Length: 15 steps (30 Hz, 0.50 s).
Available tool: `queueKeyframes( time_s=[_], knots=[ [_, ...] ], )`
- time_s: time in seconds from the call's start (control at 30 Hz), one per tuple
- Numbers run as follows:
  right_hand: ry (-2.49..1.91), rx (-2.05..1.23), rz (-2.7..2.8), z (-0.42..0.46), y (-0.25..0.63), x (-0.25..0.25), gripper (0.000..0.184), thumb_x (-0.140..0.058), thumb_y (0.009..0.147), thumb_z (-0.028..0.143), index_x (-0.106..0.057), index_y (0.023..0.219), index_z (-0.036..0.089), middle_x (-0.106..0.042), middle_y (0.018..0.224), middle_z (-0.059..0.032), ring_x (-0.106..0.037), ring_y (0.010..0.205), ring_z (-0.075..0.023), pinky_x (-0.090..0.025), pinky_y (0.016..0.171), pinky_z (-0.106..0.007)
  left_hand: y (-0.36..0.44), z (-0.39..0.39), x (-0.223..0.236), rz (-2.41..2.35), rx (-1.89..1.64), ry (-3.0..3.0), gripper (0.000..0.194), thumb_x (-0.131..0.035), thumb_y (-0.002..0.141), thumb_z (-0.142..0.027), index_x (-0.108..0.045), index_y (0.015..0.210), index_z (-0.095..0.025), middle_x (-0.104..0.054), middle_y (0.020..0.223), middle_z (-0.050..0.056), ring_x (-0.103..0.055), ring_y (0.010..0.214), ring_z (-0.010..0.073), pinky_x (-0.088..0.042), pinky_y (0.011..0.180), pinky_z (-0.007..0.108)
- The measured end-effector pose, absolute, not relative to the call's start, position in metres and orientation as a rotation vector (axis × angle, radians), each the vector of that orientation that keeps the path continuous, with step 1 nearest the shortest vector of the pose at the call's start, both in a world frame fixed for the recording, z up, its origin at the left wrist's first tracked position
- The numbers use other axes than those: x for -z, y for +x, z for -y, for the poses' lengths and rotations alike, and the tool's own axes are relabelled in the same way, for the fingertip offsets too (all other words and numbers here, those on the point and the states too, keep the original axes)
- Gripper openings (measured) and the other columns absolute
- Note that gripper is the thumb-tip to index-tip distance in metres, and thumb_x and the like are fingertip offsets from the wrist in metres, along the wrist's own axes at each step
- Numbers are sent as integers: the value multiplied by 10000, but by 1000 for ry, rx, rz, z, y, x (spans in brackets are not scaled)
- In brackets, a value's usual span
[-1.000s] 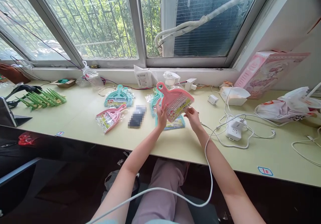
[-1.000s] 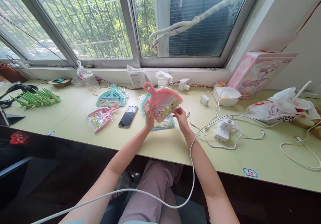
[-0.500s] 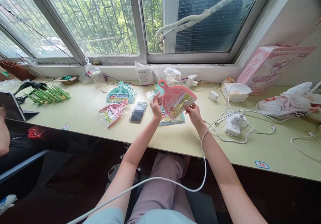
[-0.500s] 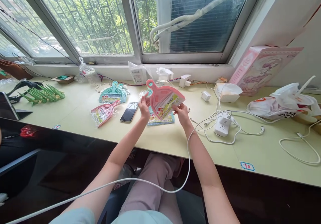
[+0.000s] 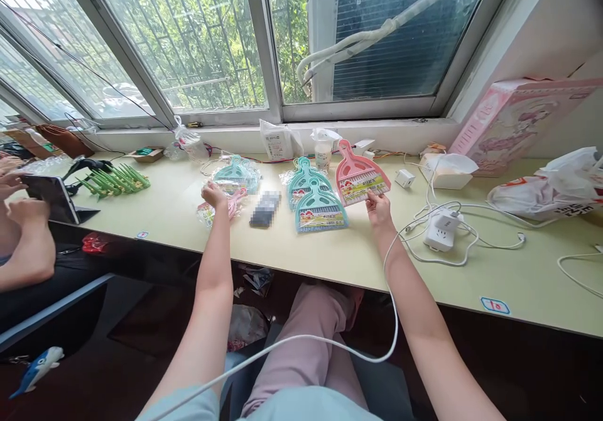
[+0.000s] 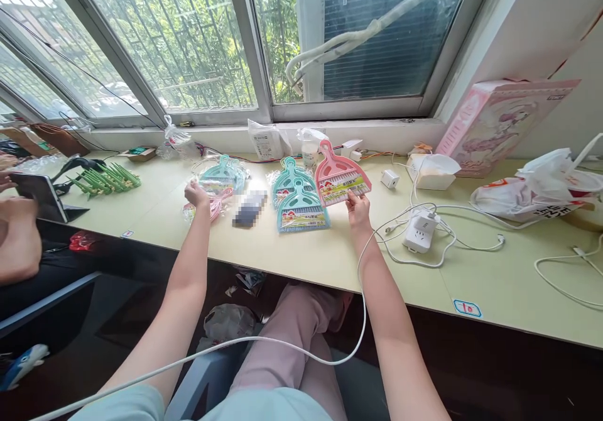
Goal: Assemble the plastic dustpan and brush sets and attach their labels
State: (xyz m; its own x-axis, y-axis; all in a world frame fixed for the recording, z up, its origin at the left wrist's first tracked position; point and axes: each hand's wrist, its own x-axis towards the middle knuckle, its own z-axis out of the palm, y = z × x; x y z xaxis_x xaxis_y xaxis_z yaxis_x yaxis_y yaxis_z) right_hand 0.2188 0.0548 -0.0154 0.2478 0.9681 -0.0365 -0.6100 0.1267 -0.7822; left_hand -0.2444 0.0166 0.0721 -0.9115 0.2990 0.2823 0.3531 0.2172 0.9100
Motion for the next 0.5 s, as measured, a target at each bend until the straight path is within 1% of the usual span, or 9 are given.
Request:
queueKeyframes(
  time_s=[0.03,0.13,0.17,0.23,0.3,0.33,0.37,0.43,0.5],
  knots=[
    [-785,-1244,541,-56,219,17,316,-814,560,204,-634,821,210,-696,848,16,-618,667,-86,-501,489,-159,-247,-11,-70,2422,1692,-669,289,-423,981,-204,-545,1189,-45,-554,1316,242,-481,1309,281,-328,1121,437],
    [-750,-1254,506,-57,219,19,303,-801,571,173,-626,815,210,-695,834,24,-617,661,-79,-512,508,-151,-231,-2,-74,2248,1510,-859,517,-578,914,-210,-380,1380,-104,-324,1525,227,-246,1458,290,-235,1174,449],
    [-730,-1260,512,-56,218,18,300,-799,577,173,-625,818,212,-698,839,24,-626,678,-82,-526,529,-153,-216,-3,-76,2180,1524,-988,556,-585,918,-251,-347,1405,-127,-293,1546,213,-220,1467,284,-233,1176,446],
    [-685,-1272,551,-53,216,16,300,-799,594,186,-625,836,218,-704,853,26,-648,721,-91,-551,583,-162,-172,-8,-79,2110,1645,-1379,536,-526,953,-370,-351,1406,-143,-379,1501,191,-309,1420,270,-277,1152,424],
    [-642,-1296,625,-48,213,12,307,-798,613,205,-626,866,226,-710,872,29,-661,744,-93,-565,632,-169,-114,-16,-72,2155,1837,-1901,517,-348,1002,-473,-380,1392,-135,-552,1342,178,-504,1248,242,-377,1068,404],
    [-625,-1311,671,-45,212,10,311,-797,623,217,-627,883,229,-712,888,30,-665,743,-91,-568,646,-171,-84,-20,-66,2226,1905,-2203,565,-267,1005,-518,-382,1395,-126,-599,1280,179,-558,1174,240,-413,1026,409],
    [-614,-1327,721,-42,211,8,313,-792,635,229,-627,901,233,-715,909,29,-668,739,-90,-569,654,-174,-54,-23,-58,2277,1954,-2461,609,-242,995,-557,-359,1417,-134,-609,1267,177,-586,1142,245,-438,998,416],
    [-609,-1357,808,-38,210,4,314,-779,657,257,-632,934,237,-721,946,23,-673,735,-91,-568,651,-180,-4,-28,-42,2086,2056,-2804,605,-332,973,-567,-340,1448,-193,-552,1362,147,-556,1223,250,-436,1026,409],
    [-635,-1365,850,-36,209,1,311,-769,669,289,-642,948,237,-725,937,20,-678,740,-96,-564,646,-185,29,-30,-30,1816,2320,-2697,587,-431,960,-488,-311,1466,-216,-467,1456,120,-455,1345,231,-384,1101,391]
  ],
)
